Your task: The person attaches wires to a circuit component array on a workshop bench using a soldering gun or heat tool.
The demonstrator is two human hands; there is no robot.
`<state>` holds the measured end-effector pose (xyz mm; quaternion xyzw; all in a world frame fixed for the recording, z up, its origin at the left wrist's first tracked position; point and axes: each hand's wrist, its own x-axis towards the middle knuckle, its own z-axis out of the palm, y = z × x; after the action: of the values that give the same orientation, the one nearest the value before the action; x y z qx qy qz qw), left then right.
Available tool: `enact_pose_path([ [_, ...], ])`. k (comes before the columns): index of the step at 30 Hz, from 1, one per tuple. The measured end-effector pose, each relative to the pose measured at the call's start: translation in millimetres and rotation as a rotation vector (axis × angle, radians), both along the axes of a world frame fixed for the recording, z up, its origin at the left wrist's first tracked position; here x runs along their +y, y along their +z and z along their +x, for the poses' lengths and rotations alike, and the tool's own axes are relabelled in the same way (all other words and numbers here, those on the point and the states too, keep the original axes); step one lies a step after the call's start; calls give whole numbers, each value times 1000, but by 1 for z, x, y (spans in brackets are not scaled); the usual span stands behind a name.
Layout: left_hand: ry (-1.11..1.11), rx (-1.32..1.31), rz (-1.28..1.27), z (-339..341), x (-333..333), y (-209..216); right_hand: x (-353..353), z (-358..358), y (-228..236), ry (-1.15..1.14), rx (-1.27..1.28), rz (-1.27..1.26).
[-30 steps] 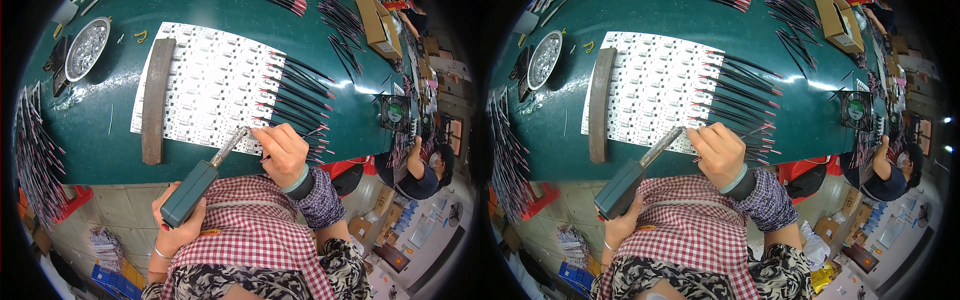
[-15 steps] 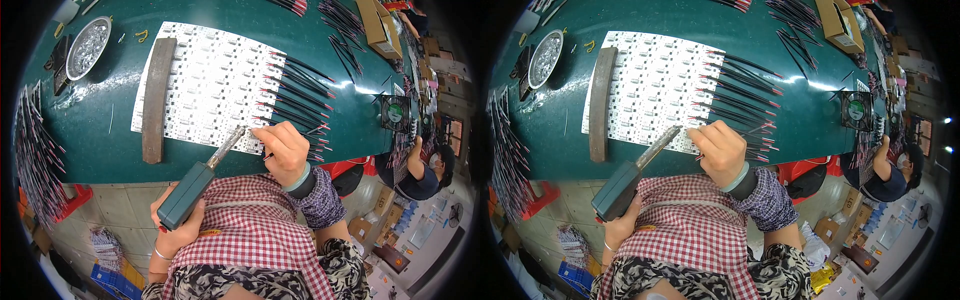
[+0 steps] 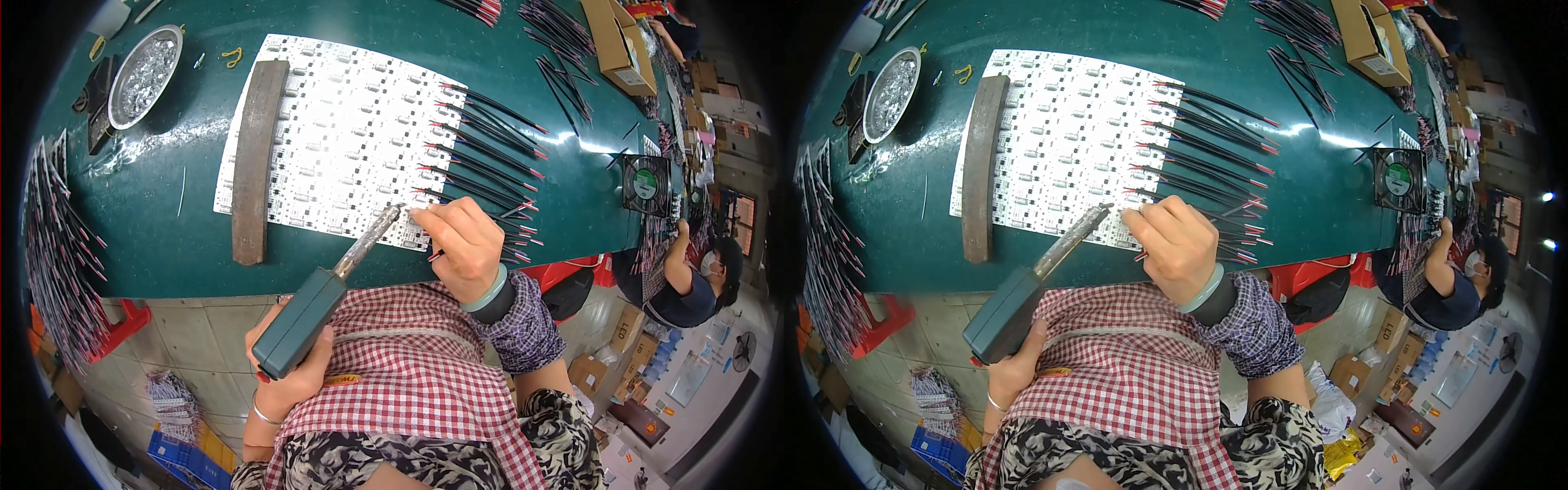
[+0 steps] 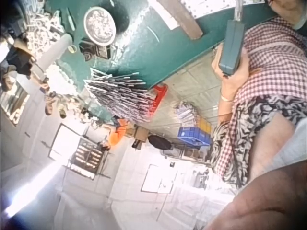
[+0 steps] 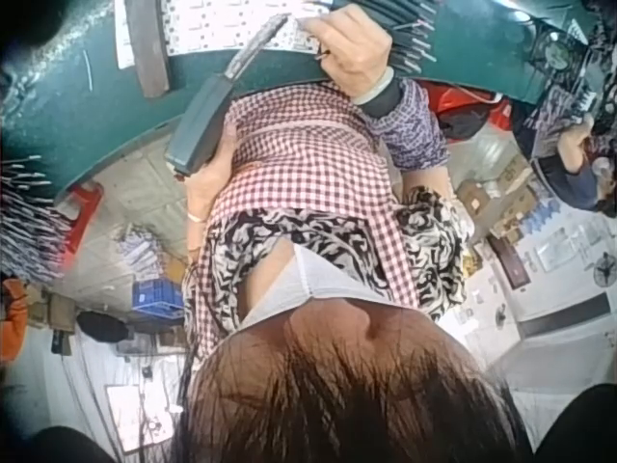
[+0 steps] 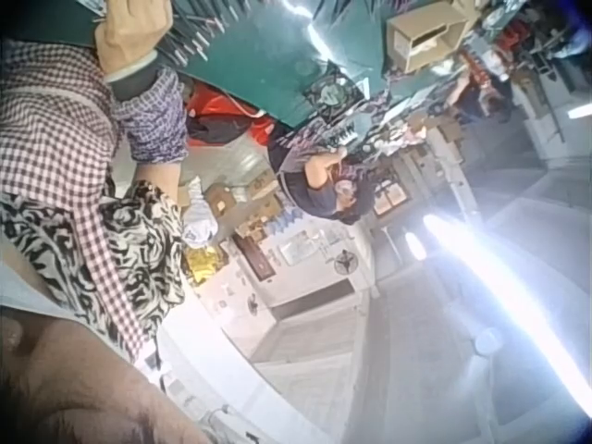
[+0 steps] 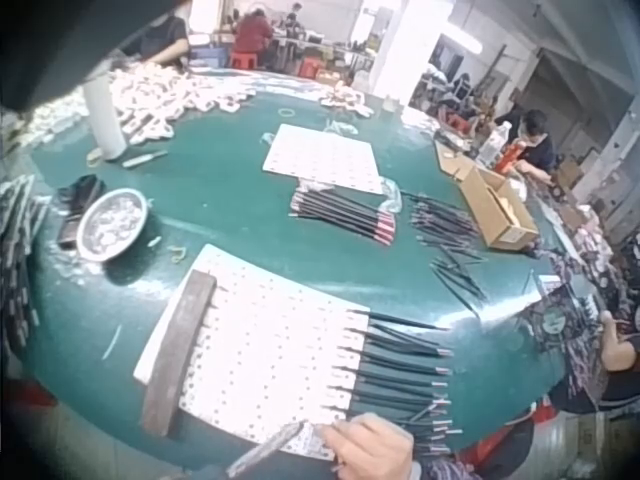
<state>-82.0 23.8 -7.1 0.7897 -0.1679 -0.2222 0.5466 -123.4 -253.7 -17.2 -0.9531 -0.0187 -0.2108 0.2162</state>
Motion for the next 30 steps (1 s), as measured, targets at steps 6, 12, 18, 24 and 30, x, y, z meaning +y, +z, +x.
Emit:
enact_pose_path([
  [6,13,-26,21,1,0,3,-1,-1,-1,-12,11,51],
  [12,10,-20,-10,4,-6,6,-2,-1,-3,-5,14,66],
  [18,-35,-31,11,5,-7,5,-1,-1,-2,-1,11,8],
  [24,-12,-61,-12,2,-3,0,-1,-1,-2,2,7,4],
  [30,-7,-58,0,1,1,-1,0,-1,1,-9,27,26],
])
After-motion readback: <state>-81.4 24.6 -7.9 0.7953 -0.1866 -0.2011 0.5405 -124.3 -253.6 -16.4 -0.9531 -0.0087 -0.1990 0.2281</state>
